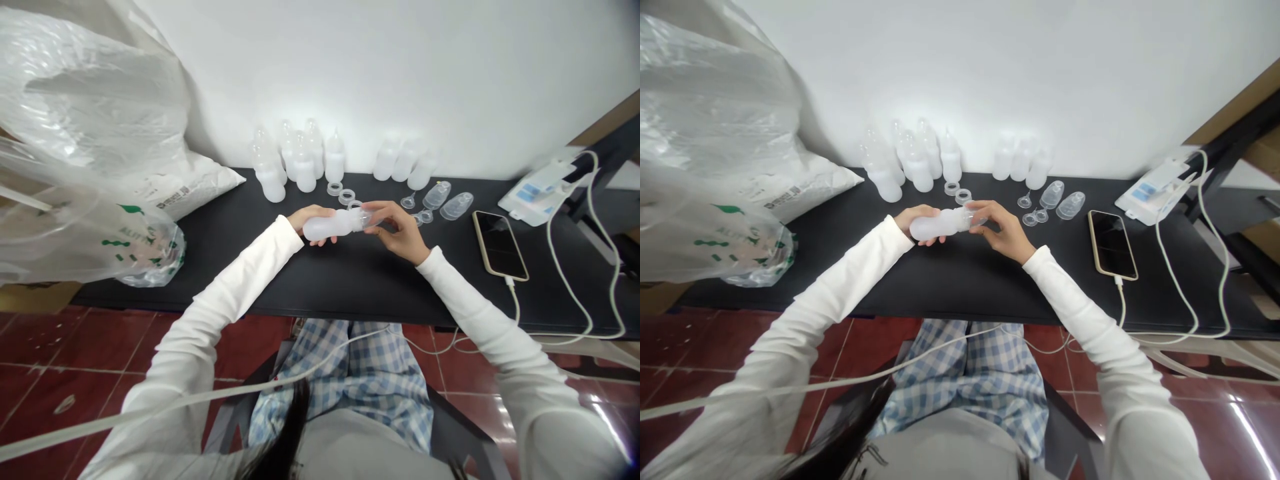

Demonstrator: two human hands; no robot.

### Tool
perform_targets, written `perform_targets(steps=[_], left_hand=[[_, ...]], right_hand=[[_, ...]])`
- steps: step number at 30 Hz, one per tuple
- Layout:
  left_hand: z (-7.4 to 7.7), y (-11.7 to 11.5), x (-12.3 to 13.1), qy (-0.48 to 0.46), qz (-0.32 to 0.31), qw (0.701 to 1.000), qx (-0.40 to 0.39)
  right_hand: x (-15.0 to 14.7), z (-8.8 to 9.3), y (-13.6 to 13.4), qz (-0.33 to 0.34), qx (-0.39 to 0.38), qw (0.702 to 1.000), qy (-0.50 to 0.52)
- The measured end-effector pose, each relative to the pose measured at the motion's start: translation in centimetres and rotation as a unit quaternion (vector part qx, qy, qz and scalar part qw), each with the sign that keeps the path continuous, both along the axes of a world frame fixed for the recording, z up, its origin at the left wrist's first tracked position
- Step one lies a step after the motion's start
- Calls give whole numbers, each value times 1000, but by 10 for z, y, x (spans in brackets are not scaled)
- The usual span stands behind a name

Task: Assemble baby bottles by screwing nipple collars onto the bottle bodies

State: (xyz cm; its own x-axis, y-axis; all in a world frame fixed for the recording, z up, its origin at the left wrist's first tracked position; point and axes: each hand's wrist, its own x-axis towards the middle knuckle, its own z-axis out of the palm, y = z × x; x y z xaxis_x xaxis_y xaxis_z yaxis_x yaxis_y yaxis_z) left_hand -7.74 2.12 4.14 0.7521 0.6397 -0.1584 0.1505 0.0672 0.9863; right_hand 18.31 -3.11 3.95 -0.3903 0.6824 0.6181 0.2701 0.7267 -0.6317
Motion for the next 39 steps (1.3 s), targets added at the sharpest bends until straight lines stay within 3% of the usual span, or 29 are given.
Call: perform_targets(steps=[7, 10, 13, 16, 18, 20, 22, 25, 27, 29, 31, 34, 37, 39], left_hand=[[3, -7, 4, 15, 21, 999, 47], [-1, -11, 11, 85, 53, 978, 184], [-11, -14, 18, 117, 113, 909, 384], [-19, -12, 20, 152, 135, 807, 554], [-20, -9, 20, 175, 122, 745, 632], [-18, -7, 19, 185, 112, 712, 668], [-15, -6, 18, 189, 133, 710, 665], [-14, -9, 18, 164, 197, 752, 607], [-15, -11, 18, 126, 195, 784, 576], [-17, -14, 20, 106, 174, 786, 584], [-19, -15, 23, 125, 178, 755, 619], [-19, -13, 25, 182, 187, 703, 661], [-17, -9, 23, 219, 168, 691, 669], [-17, -6, 20, 224, 178, 700, 655]], right_hand=[[7, 0, 6, -13, 80, 990, -116], [4, -2, 6, -27, 79, 983, -161], [-5, -4, 8, -95, 44, 984, -143], [-14, -4, 13, -179, -72, 978, -76], [-18, -4, 18, -194, -180, 963, -45], [-20, -4, 20, -186, -248, 950, -22], [-17, -3, 21, -187, -226, 956, -2], [-9, -2, 20, -173, -45, 983, -34], [-5, -2, 20, -149, 61, 982, -101], [-5, -2, 20, -174, 96, 969, -149], [-10, -1, 17, -249, 68, 955, -149], [-22, 5, 13, -330, -53, 937, -100], [-27, 10, 13, -279, -183, 939, -81], [-24, 9, 17, -236, -196, 949, -76]])
